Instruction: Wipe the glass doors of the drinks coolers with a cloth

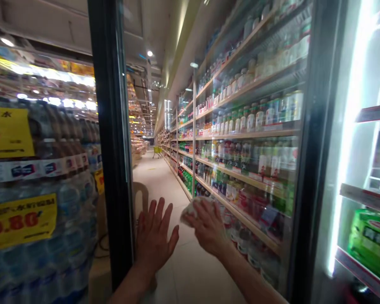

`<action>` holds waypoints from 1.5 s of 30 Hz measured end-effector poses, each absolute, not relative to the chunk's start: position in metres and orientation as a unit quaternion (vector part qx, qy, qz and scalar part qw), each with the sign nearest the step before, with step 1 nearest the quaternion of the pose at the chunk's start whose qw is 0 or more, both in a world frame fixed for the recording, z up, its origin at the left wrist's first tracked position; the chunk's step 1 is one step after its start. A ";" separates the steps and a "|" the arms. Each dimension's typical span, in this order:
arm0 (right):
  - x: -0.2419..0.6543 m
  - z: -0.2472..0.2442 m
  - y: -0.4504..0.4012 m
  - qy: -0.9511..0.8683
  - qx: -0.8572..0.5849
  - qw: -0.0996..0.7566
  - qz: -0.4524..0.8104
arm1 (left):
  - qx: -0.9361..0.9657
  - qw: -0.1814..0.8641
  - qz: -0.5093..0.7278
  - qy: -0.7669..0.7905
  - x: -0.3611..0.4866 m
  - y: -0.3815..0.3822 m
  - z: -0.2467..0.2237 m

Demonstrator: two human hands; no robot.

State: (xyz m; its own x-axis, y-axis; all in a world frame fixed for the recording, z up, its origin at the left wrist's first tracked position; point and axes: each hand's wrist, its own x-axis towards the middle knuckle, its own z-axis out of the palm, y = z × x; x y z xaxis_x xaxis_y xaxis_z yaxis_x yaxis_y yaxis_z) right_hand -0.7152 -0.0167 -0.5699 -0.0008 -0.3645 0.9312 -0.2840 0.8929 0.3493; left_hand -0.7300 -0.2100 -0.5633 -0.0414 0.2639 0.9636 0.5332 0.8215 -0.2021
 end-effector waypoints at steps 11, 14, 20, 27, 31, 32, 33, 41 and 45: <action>-0.718 -0.580 0.007 -0.733 0.155 0.662 -0.020 | -0.317 0.619 -0.106 -0.711 -0.732 -0.179 -0.557; -0.720 -0.587 0.021 -0.737 0.138 0.662 -0.023 | -0.358 0.607 -0.084 -0.704 -0.730 -0.160 -0.560; -0.714 -0.567 0.115 -0.643 -0.125 0.743 0.136 | -0.344 0.620 -0.102 -0.698 -0.727 -0.152 -0.564; -0.702 -0.581 0.052 -0.739 0.159 0.654 -0.030 | -0.330 0.622 -0.102 -0.703 -0.719 -0.153 -0.566; -0.709 -0.562 0.102 -0.685 0.074 0.725 0.022 | -0.329 0.615 -0.120 -0.707 -0.716 -0.152 -0.570; -0.712 -0.556 0.114 -0.658 0.027 0.750 0.056 | -0.329 0.617 -0.123 -0.704 -0.716 -0.152 -0.571; -0.714 -0.552 0.121 -0.636 -0.009 0.767 0.085 | -0.329 0.619 -0.125 -0.702 -0.716 -0.152 -0.572; -0.705 -0.563 0.066 -0.719 0.231 0.654 -0.045 | -0.328 0.625 -0.120 -0.698 -0.717 -0.154 -0.571; -0.714 -0.533 0.087 -0.645 0.074 0.758 0.054 | -0.336 0.619 -0.113 -0.701 -0.718 -0.157 -0.571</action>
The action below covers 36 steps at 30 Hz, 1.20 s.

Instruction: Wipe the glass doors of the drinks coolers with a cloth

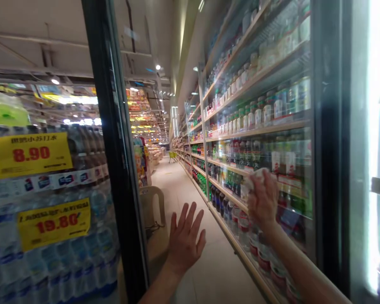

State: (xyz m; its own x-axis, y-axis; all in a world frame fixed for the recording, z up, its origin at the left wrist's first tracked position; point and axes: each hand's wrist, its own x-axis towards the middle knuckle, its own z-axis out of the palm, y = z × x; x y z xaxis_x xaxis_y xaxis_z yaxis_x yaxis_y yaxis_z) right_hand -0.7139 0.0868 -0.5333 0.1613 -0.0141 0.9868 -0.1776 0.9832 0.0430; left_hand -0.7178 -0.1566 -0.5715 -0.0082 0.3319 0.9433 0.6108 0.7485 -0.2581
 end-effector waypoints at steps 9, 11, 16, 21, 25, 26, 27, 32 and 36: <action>-0.710 -0.534 0.033 -0.709 0.290 0.637 -0.088 | -0.349 0.641 -0.108 -0.675 -0.713 -0.159 -0.566; -0.713 -0.521 0.052 -0.697 0.217 0.682 -0.044 | -0.351 0.639 -0.104 -0.676 -0.712 -0.161 -0.566; -0.719 -0.497 0.074 -0.639 0.069 0.763 0.068 | -0.339 0.636 -0.075 -0.689 -0.707 -0.162 -0.568; -0.706 -0.526 0.012 -0.705 0.316 0.633 -0.052 | -0.295 0.634 -0.070 -0.712 -0.700 -0.170 -0.567; -0.702 -0.522 0.025 -0.701 0.282 0.655 -0.011 | -0.248 0.653 -0.072 -0.711 -0.694 -0.186 -0.561; -0.702 -0.517 0.036 -0.696 0.241 0.677 0.012 | -0.244 0.654 -0.070 -0.713 -0.692 -0.189 -0.560; -0.703 -0.511 0.047 -0.685 0.197 0.701 0.036 | -0.242 0.655 -0.067 -0.713 -0.691 -0.191 -0.559; -0.693 -0.517 0.048 -0.674 0.126 0.723 0.081 | -0.230 0.670 -0.066 -0.703 -0.679 -0.186 -0.558; -0.679 -0.537 0.019 -0.719 0.278 0.637 -0.006 | -0.230 0.675 -0.066 -0.698 -0.672 -0.183 -0.557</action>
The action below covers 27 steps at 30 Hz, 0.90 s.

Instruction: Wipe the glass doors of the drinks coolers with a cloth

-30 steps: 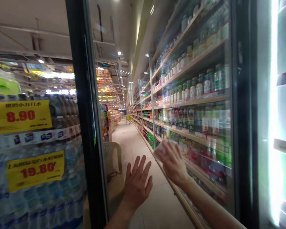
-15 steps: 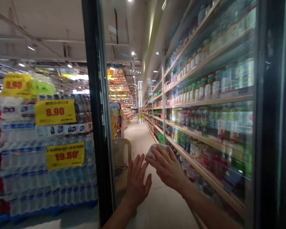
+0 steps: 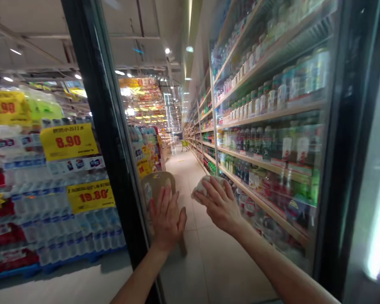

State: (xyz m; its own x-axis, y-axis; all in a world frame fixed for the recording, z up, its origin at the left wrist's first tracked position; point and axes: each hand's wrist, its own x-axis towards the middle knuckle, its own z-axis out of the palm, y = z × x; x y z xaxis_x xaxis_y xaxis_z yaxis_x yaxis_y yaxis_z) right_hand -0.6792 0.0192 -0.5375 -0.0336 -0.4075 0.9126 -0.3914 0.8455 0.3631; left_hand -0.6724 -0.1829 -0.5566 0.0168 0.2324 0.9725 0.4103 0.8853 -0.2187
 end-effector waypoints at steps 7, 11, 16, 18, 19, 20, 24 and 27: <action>-0.681 -0.525 0.055 -0.698 0.135 0.699 0.074 | -0.240 0.654 -0.074 -0.714 -0.674 -0.184 -0.558; -0.679 -0.543 0.014 -0.727 0.277 0.628 -0.014 | -0.232 0.648 -0.067 -0.722 -0.675 -0.185 -0.558; -0.687 -0.545 0.003 -0.700 0.308 0.643 -0.043 | -0.242 0.646 -0.063 -0.722 -0.675 -0.187 -0.559; -0.693 -0.537 0.031 -0.689 0.220 0.691 0.003 | -0.236 0.648 -0.071 -0.721 -0.677 -0.186 -0.560; -0.695 -0.535 0.048 -0.683 0.174 0.709 0.025 | -0.233 0.649 -0.074 -0.721 -0.678 -0.185 -0.560; -0.696 -0.534 0.064 -0.679 0.136 0.720 0.040 | -0.233 0.649 -0.074 -0.720 -0.680 -0.185 -0.560; -0.691 -0.558 0.091 -0.696 0.084 0.711 0.051 | -0.235 0.650 -0.071 -0.719 -0.687 -0.185 -0.562; -0.684 -0.587 0.060 -0.714 0.107 0.690 0.048 | -0.244 0.651 -0.069 -0.716 -0.693 -0.187 -0.561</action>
